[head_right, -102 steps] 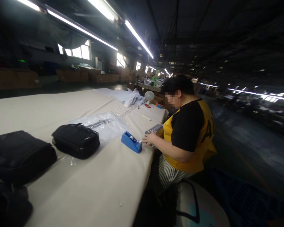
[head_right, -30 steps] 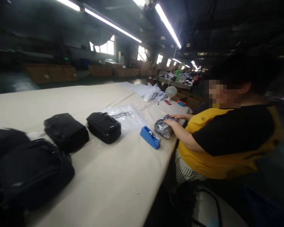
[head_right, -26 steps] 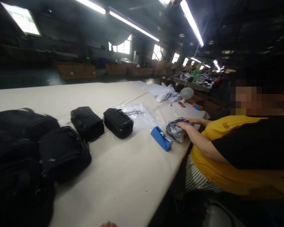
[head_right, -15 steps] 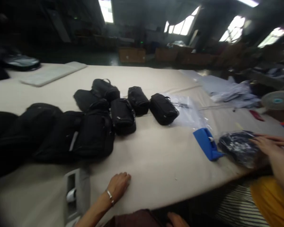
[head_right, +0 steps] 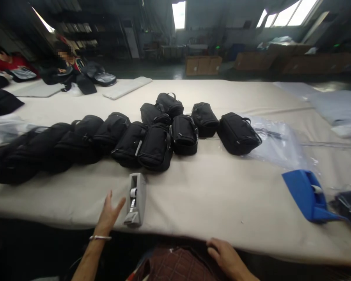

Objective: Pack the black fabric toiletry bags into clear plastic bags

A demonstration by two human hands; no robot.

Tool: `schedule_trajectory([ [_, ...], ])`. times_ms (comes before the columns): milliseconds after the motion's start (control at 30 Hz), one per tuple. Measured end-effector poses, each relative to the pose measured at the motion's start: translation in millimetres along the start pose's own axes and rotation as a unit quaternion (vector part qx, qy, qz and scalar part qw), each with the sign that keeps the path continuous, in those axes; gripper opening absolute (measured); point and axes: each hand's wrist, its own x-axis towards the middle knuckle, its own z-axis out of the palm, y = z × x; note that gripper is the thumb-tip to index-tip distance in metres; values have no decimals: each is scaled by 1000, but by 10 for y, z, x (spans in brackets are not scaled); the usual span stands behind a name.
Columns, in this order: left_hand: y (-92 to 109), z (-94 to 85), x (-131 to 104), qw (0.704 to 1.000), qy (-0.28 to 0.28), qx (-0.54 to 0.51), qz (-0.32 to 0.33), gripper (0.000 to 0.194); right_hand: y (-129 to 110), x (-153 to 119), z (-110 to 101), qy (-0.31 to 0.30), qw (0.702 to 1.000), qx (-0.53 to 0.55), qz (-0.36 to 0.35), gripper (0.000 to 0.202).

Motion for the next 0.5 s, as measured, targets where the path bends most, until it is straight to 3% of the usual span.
schedule_trajectory([
  [100, 55, 220, -136, 997, -67, 26, -16, 86, -268, 71, -45, -9, 1000, 12, -25, 28],
  [233, 252, 302, -228, 989, -124, 82, -22, 63, -561, 50, -14, 9, 997, 53, -53, 30],
  [367, 238, 304, -35, 976, -173, 132, 29, 38, -736, 85, 3, 13, 994, 92, -52, 35],
  [500, 57, 477, 236, 971, -190, 128, 64, 35, -737, 80, 76, 27, 994, 105, -6, 36],
])
